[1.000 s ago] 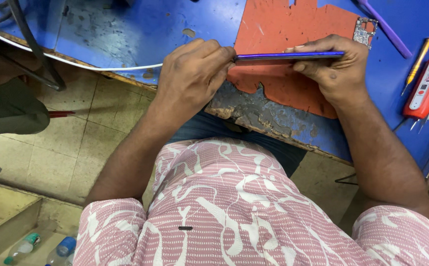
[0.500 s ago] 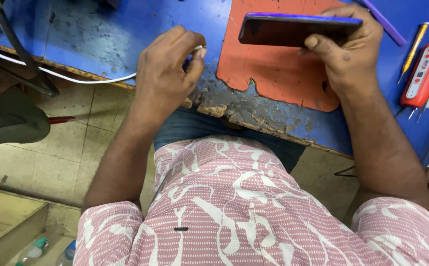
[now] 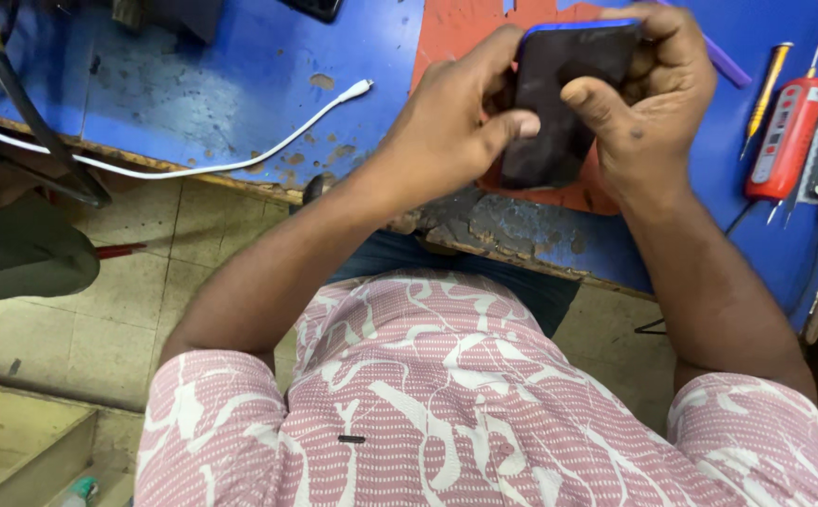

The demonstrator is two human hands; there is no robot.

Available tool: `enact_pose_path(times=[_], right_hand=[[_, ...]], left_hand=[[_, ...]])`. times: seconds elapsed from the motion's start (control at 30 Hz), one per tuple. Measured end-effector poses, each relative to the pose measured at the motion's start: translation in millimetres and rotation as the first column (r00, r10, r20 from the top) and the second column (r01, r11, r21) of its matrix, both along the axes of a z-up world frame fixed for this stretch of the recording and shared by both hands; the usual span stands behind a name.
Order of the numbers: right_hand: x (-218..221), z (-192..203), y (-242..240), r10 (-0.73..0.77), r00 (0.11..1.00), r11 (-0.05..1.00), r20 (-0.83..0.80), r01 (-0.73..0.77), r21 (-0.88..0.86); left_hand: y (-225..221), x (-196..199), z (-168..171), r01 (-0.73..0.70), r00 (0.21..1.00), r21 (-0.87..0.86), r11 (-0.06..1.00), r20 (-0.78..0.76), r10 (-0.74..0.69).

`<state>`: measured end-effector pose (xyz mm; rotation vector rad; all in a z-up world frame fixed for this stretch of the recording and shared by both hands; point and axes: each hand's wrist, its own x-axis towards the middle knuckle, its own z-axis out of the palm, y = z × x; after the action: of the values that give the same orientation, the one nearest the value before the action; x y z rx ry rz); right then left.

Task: The person cleans a smartphone motherboard with a purple toothbrush on a red mat. They then pick up a blue smartphone, connect a white charging cable to it, and inspect the device by turning it over in their hands.

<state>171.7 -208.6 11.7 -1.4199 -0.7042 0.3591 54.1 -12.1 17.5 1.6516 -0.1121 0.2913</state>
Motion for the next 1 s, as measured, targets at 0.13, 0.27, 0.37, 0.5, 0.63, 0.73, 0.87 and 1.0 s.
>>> enact_pose_path(times=[0.13,0.27,0.37,0.5,0.63,0.73,0.87,1.0], right_hand=[[6.7,11.4,2.9,-0.035,0.996,0.999,0.081,0.033,0.031],[7.3,14.4,-3.6,-0.102,0.988,0.988,0.120,0.115,-0.103],[12.0,3.4,-9.4,-0.109,0.970,0.980,0.219,0.142,-0.142],[17.7,-7.3,-16.9,-0.081,0.959,0.970,0.270,0.139,-0.201],[15.3,-4.8,-15.6,-0.065,0.967,0.961,0.245,0.127,-0.246],[13.3,-3.3,-10.7,-0.063,0.983,0.969,0.175,0.102,-0.226],[12.0,-7.7,-9.7,-0.039,0.985,0.972,0.166,0.076,-0.224],[11.6,-5.2,-5.0,-0.073,0.991,0.967,0.109,0.097,-0.235]], left_hand=[[6.4,44.5,-24.9,-0.012,1.000,-0.309,0.951,-0.027,0.004],[21.3,68.3,-36.2,0.008,0.995,-0.349,0.937,-0.086,-0.041],[20.3,73.4,-47.1,0.058,0.991,-0.431,0.900,-0.087,-0.106],[17.3,67.9,-59.0,0.096,0.993,-0.474,0.875,-0.015,-0.117],[17.2,65.1,-67.5,0.151,0.988,-0.501,0.852,0.046,-0.148],[16.0,62.0,-68.2,0.141,0.986,-0.518,0.843,-0.007,-0.170],[20.3,64.7,-68.6,0.037,0.992,-0.303,0.952,-0.104,-0.072],[21.4,63.5,-68.7,0.019,0.983,-0.219,0.975,-0.172,-0.058]])
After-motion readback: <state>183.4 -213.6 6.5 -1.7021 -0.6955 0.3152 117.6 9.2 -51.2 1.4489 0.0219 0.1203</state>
